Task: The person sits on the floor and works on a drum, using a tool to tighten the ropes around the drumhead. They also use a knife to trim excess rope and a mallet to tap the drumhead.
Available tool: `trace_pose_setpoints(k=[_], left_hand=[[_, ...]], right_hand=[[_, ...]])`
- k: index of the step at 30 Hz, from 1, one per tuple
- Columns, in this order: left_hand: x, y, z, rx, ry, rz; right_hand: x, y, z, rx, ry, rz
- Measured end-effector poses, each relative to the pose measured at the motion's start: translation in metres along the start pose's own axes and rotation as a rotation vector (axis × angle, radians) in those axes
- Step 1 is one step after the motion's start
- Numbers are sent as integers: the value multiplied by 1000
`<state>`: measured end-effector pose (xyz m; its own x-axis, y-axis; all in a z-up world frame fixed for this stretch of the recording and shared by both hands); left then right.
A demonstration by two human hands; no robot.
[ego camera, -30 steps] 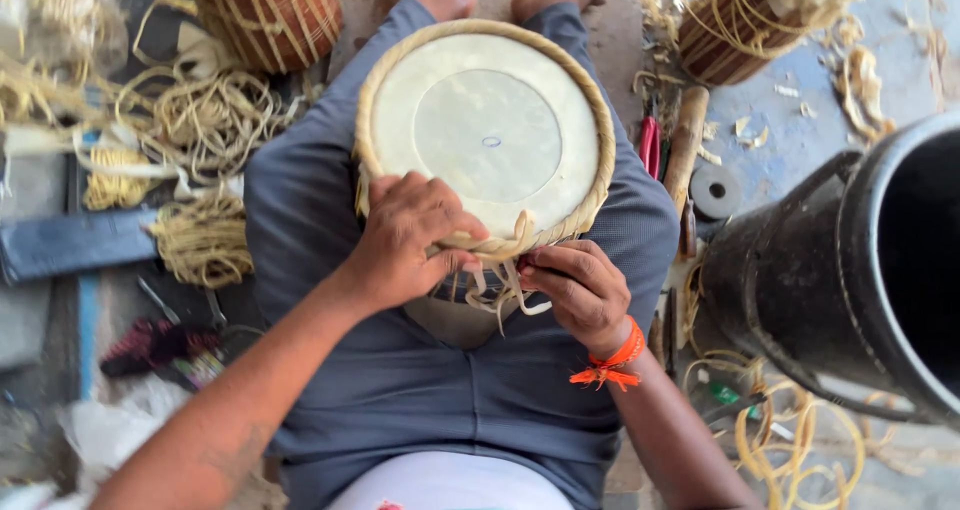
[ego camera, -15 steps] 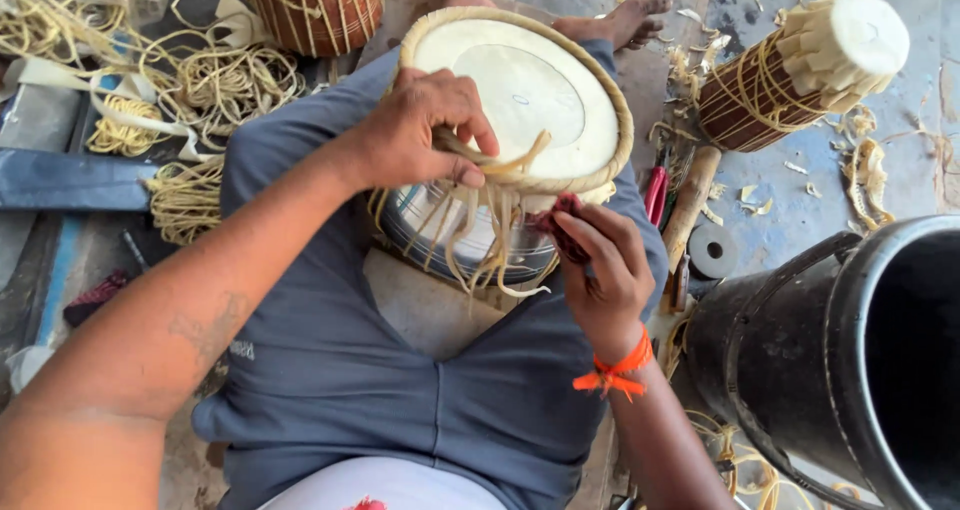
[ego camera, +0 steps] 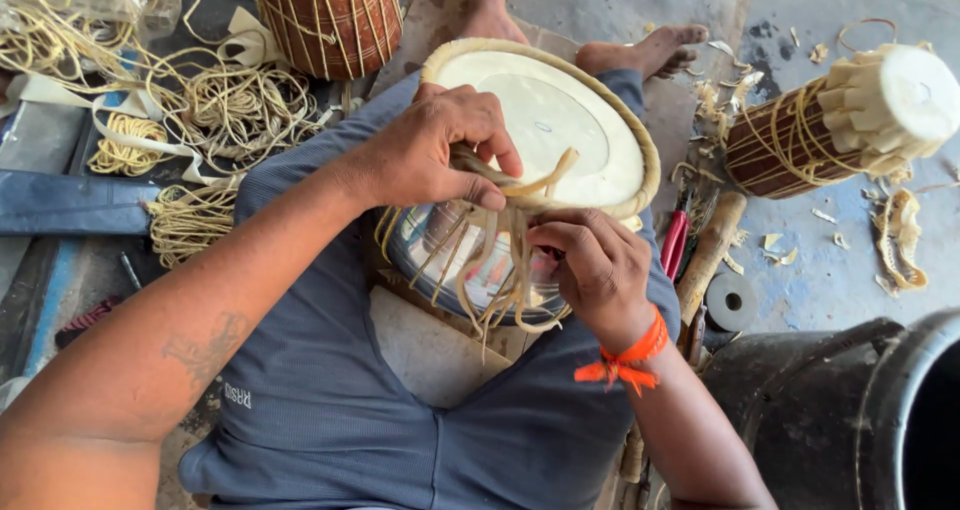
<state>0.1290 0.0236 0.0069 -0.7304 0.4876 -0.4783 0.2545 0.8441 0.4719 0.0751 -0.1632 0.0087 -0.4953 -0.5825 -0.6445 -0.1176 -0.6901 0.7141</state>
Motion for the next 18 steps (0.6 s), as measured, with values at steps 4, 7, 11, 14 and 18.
trace_pose_setpoints(k=[4, 7, 11, 14, 18], left_hand=[[10, -2, -7, -69, -35, -12], [12, 4, -3, -11, 57, -24], [37, -21, -25, -108, 9, -4], [53, -28, -40, -127, 28, 26], [72, -31, -62, -200, -58, 53]], right_hand=[[51, -17, -19, -362, -494, 104], [114, -10, 23, -968, -572, -91], [169, -1, 63, -1099, -797, -157], [174, 3, 73, -928, -882, -91], [172, 6, 101, -1007, -910, -153]])
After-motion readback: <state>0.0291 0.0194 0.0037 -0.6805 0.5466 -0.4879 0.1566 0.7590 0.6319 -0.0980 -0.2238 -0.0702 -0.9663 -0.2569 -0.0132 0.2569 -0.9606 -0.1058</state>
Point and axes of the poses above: each hand's wrist, its own x-axis away from the middle knuckle, its own y-axis out of the back of the hand, z = x × y, the point moved 7 cm from there along -x, towards the middle knuckle, and after that the axes turned 6 degrees about x, right-handed, at the moved point
